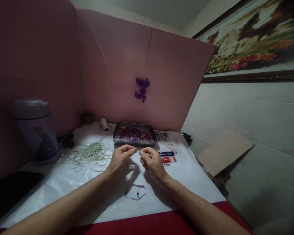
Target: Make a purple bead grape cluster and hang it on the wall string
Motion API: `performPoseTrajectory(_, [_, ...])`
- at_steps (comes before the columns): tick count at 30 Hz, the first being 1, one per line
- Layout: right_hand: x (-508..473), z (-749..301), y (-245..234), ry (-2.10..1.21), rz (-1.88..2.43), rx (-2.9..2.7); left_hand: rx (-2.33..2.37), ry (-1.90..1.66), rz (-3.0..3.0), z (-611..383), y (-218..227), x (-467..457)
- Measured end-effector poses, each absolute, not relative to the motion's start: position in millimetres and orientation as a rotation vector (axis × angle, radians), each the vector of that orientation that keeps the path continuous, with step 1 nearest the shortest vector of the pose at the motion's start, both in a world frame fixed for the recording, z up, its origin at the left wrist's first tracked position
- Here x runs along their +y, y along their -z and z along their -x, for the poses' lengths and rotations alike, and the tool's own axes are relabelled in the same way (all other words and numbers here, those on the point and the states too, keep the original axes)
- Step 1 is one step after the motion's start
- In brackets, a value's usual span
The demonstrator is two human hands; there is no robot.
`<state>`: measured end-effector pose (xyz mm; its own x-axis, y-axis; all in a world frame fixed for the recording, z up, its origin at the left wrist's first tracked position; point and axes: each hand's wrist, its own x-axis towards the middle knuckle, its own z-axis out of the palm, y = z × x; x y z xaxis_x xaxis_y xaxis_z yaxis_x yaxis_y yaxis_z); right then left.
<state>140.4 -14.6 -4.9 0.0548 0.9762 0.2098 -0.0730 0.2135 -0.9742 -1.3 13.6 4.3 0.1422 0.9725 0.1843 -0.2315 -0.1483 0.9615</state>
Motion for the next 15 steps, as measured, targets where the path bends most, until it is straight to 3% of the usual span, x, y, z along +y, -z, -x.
performPoseTrajectory(6, [-17.5, -139.2, 2.1, -1.251, 0.961, -1.081, 0.871, -1.313, -1.288, 1.3, -1.7, 18.6])
performPoseTrajectory(15, [-19.2, -136.8, 3.3, -1.198, 0.969, -1.078, 0.823, -1.263, -1.347, 1.8, 2.9, 22.5])
